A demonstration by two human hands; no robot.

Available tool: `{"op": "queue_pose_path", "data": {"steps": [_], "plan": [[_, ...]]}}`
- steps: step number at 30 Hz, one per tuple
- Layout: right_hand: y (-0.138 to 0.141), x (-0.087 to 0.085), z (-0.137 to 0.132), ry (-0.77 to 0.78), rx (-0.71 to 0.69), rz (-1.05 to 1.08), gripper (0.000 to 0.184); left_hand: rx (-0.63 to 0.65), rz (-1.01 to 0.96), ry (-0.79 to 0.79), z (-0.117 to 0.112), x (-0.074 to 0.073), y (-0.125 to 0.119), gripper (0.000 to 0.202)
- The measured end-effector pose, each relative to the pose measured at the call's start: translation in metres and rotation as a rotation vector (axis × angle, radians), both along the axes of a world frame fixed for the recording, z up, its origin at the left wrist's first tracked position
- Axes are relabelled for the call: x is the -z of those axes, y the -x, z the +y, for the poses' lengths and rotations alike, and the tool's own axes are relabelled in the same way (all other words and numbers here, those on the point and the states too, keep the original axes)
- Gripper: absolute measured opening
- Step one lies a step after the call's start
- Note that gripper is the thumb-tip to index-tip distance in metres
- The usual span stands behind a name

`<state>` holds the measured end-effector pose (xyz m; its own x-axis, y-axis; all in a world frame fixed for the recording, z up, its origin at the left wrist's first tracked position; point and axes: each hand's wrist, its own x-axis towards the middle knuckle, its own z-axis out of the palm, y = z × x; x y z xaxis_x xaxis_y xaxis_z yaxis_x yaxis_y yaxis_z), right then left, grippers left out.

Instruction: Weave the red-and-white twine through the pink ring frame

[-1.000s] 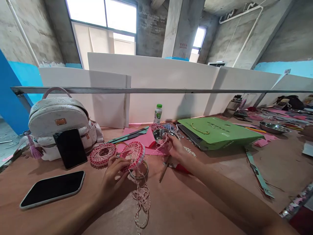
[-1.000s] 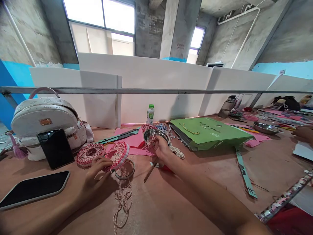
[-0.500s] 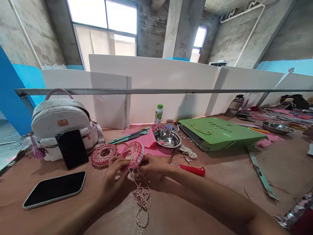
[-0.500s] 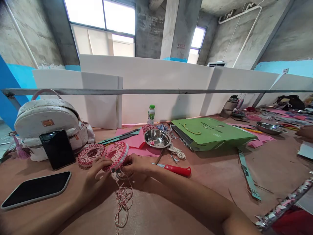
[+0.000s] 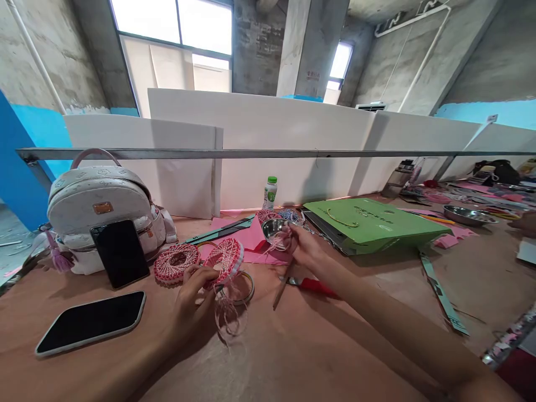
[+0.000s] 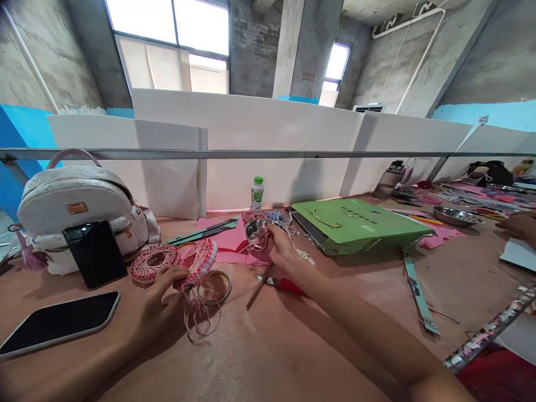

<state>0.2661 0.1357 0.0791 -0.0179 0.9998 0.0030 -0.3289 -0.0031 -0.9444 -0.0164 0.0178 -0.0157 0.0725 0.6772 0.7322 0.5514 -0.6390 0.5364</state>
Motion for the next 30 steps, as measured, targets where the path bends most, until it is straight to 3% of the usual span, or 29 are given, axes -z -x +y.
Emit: {"op": "queue_pose_path", "data": {"steps": [2, 4, 9, 12, 15, 19, 21, 23, 25, 28, 30], "plan": [[-0.004, -0.001, -0.003, -0.042, 0.055, 0.006, 0.022, -0.002, 0.010, -0.005, 0.000, 0.000, 0.000, 0.018], [0.004, 0.005, -0.013, -0.074, 0.015, -0.051, 0.018, -0.014, 0.016, -0.012, 0.000, -0.001, 0.000, 0.017], [0.049, 0.041, -0.044, -0.246, -0.595, -0.512, 0.019, -0.019, 0.025, -0.076, 0.001, -0.004, -0.001, 0.016], [0.071, 0.054, -0.051, -0.248, -0.737, -0.569, 0.019, -0.013, 0.039, -0.086, 0.002, -0.006, 0.000, 0.016], [0.080, 0.052, -0.049, -0.281, -0.756, -0.560, 0.019, -0.015, 0.026, -0.097, 0.003, -0.006, 0.001, 0.014], [0.069, 0.035, -0.038, -0.327, -0.661, -0.489, 0.021, -0.020, 0.015, -0.076, 0.004, -0.002, 0.001, 0.013], [0.054, 0.025, -0.028, -0.224, -0.464, -0.381, 0.024, -0.012, 0.012, -0.062, 0.004, -0.001, 0.001, 0.014], [0.035, 0.016, -0.013, -0.114, -0.177, -0.219, 0.027, -0.002, 0.006, -0.054, 0.003, -0.001, 0.001, 0.016], [0.016, 0.006, 0.003, -0.110, 0.031, -0.116, 0.029, 0.006, 0.003, -0.051, 0.003, -0.002, 0.000, 0.018], [-0.003, -0.004, 0.013, -0.190, 0.183, -0.075, 0.026, 0.016, -0.002, -0.028, 0.002, -0.003, -0.001, 0.017], [-0.002, -0.005, 0.006, -0.218, 0.202, -0.086, 0.023, 0.008, -0.017, 0.001, 0.002, -0.003, -0.001, 0.016]]}}
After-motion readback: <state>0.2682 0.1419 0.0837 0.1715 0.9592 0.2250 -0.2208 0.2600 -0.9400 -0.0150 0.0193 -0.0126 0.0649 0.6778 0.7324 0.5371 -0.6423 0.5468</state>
